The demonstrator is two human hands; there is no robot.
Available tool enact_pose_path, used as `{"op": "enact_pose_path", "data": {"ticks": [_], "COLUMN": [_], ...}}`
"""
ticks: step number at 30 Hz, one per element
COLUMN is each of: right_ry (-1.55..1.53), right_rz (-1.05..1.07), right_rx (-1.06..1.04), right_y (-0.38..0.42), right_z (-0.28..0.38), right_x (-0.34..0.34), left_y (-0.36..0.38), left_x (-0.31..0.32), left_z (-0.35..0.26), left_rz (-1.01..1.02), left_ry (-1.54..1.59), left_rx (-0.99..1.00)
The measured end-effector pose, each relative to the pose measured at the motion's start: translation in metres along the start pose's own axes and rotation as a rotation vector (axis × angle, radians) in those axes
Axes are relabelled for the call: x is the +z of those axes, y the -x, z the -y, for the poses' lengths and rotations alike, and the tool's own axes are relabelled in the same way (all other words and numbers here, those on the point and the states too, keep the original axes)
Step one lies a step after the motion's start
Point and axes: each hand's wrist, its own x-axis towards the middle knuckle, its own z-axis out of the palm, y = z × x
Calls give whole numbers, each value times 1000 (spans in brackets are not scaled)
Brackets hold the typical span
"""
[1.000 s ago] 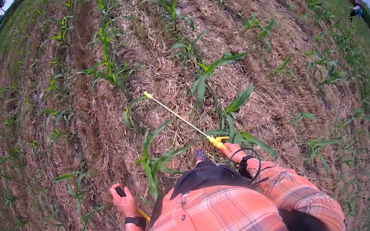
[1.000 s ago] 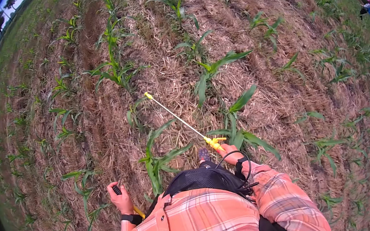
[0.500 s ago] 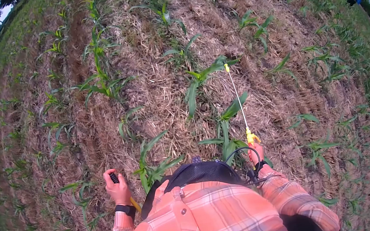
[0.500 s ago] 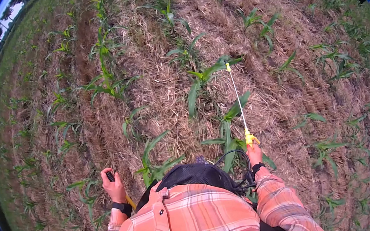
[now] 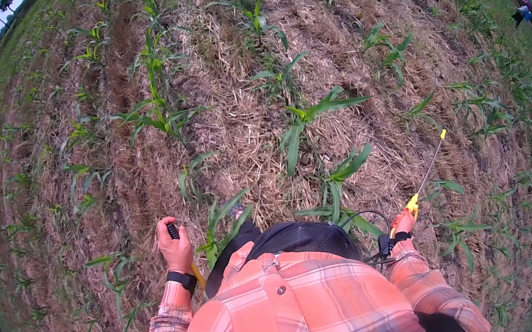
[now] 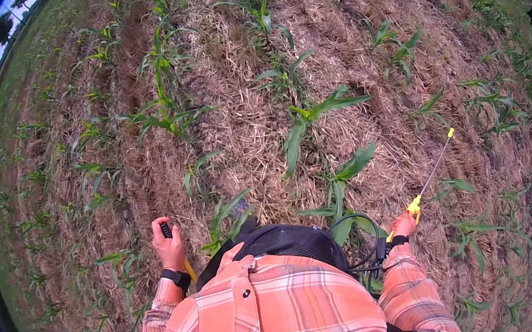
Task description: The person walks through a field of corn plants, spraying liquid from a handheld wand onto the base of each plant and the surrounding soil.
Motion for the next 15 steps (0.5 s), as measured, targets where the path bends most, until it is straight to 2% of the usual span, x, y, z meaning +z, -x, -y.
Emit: {"op": "enact_pose_path", "data": {"ticks": [3,4,5,7,9,15], "right_ry": [-29,20,48,159,146,291], "right_rz": [51,21,13,88,200,526], "right_rx": [15,-46,-13,20,-1,-97], "right_y": [8,19,24,33,40,116], "right_z": [7,11,11,12,2,14], "right_x": [27,41,59,89,123,232], "left_y": [-31,-40,-50,-69,-88,-136], "left_x": [6,6,5,4,0,-15], "left_z": [10,9,10,22,34,62], "left_rz": [-31,-10,10,-28,-6,-27], "left_ry": [32,35,38,51,103,54], "left_rx": [61,27,-9,22,-54,-85]}}
